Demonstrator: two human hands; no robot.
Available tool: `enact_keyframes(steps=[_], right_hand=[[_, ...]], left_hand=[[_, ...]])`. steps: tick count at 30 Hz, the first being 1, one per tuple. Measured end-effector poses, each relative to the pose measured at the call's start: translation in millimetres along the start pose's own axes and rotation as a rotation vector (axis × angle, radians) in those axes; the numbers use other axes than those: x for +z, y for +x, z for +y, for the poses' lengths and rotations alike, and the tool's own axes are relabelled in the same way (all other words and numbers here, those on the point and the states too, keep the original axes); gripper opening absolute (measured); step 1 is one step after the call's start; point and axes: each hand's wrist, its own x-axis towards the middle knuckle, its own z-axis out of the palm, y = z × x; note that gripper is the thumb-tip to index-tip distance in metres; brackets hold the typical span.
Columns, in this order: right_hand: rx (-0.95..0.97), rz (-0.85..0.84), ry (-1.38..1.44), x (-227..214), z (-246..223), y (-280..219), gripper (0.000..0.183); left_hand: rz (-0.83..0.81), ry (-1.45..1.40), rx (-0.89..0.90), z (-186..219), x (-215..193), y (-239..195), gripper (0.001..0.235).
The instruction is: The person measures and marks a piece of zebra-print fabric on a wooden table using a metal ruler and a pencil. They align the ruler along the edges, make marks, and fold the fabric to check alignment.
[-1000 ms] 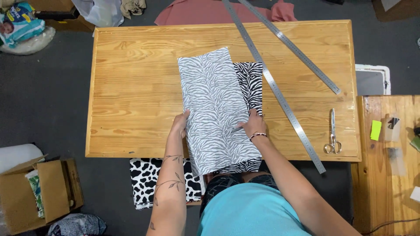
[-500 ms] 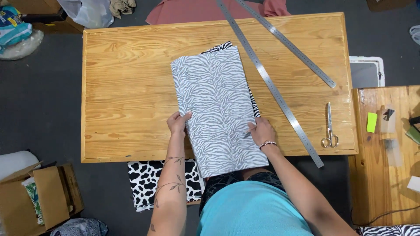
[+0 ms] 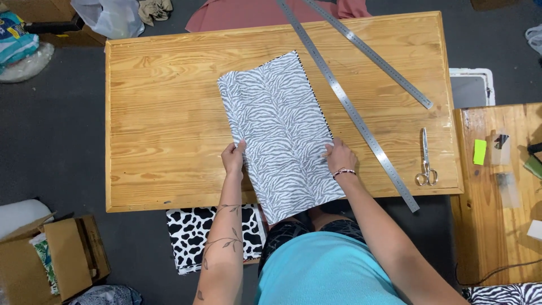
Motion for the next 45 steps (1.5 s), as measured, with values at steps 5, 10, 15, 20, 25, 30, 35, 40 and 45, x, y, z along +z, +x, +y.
enact_keyframes(steps=[5,10,15,20,25,30,35,40,45], right_hand=[[0.042,0.016,-0.017,3,1,8,0.044],[0.046,0.045,0.006,-1,-1,3,0.043],[0.027,0.058,0.022,0,1,1,0.043],[-0.044,0.108,0.136,-16,-15,-18,0.041],[-0.096,0.128,0.176,-24,-31,-32,0.038],[-0.312,0.237,0.479,-34,-46,-50,0.032],[-0.302,0.127,0.949,-36,-48,-61,0.012],[-0.137,0.309,0.524,-58,13,-59,0.032],[-0.096,0.324,1.059,-43,95,-20,0.020]], left_hand=[[0.002,-0.016,0.008,-36,7,29,0.025],[-0.001,-0.020,0.019,-42,8,34,0.024],[-0.019,-0.030,0.024,-15,4,6,0.025],[-0.087,-0.076,0.027,51,-8,-75,0.041],[0.024,-0.139,0.094,26,-26,-48,0.034],[0.241,-0.213,0.591,152,-87,-115,0.019],[0.099,0.283,1.314,266,-95,-264,0.059],[-0.444,0.788,1.040,243,-33,-247,0.090],[-0.985,0.745,0.471,162,-8,-206,0.130]])
